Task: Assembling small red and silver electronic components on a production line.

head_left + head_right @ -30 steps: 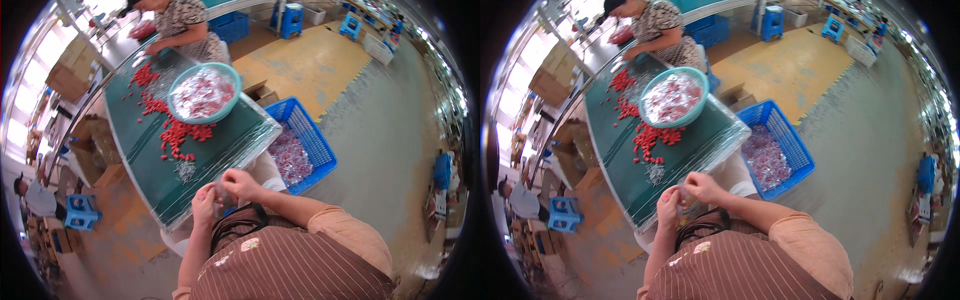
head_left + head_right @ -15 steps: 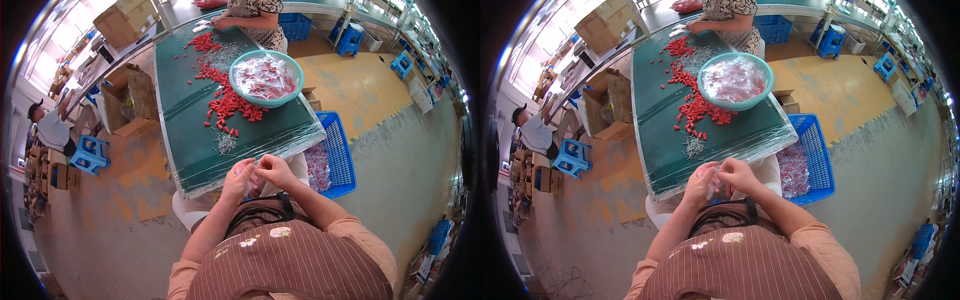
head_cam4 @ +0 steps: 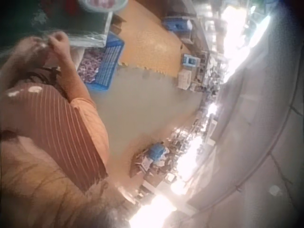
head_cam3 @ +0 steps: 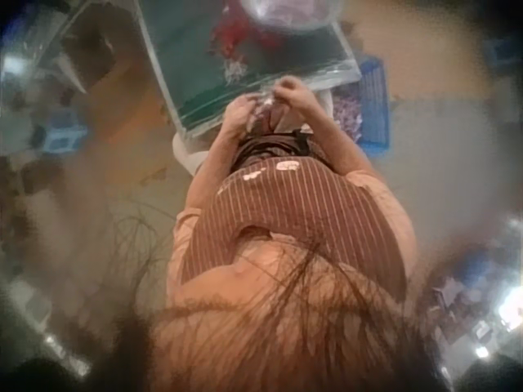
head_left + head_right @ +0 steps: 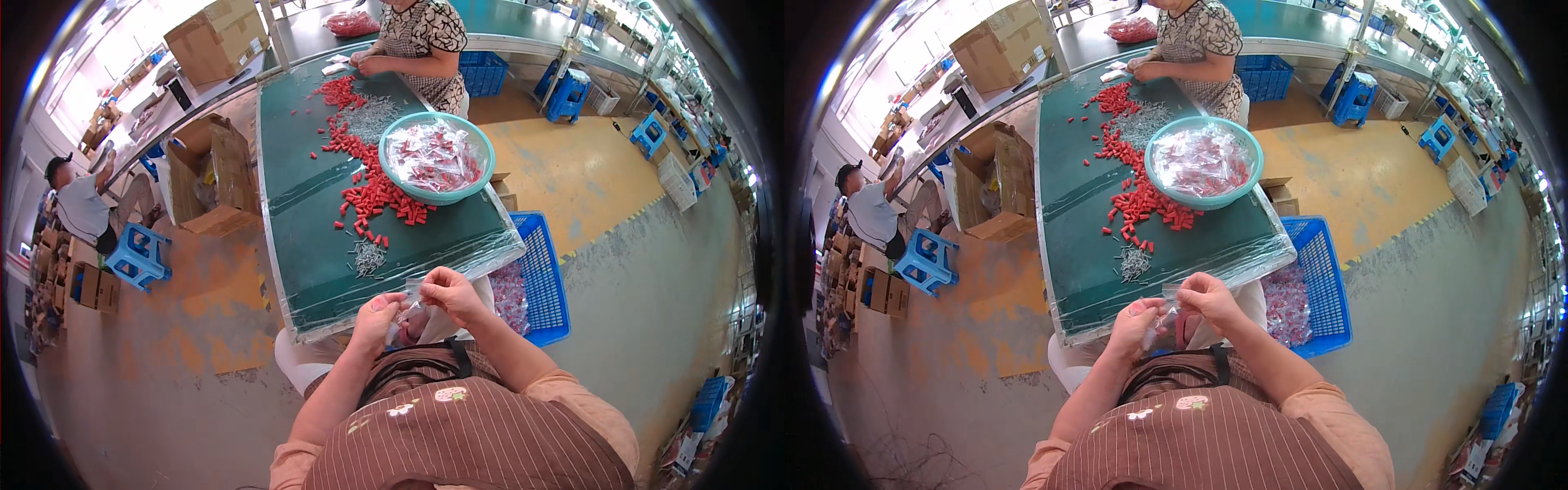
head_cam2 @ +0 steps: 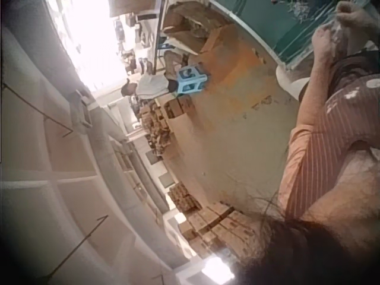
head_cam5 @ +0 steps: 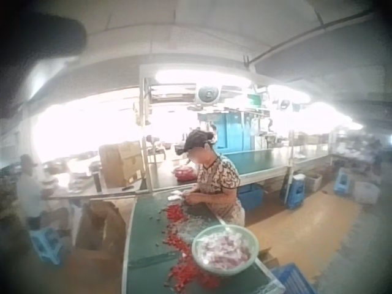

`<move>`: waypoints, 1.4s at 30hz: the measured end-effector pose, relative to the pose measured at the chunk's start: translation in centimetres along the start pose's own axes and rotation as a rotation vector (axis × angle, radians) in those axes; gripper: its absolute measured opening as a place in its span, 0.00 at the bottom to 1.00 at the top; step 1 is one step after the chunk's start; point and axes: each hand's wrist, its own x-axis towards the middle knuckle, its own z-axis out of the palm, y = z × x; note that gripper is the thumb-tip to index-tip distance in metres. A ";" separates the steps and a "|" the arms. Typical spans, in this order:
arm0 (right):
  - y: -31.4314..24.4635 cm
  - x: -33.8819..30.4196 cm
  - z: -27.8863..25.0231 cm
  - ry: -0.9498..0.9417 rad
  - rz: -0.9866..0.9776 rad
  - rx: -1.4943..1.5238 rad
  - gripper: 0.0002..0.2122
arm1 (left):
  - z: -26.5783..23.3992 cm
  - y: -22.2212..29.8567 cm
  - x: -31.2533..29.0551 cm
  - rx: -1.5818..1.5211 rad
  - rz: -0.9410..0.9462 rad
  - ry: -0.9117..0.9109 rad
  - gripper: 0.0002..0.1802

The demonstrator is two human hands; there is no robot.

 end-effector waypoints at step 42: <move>0.6 1.5 3.1 -0.149 -0.322 -1.022 0.09 | -2.2 0.0 0.2 1.095 0.653 0.188 0.23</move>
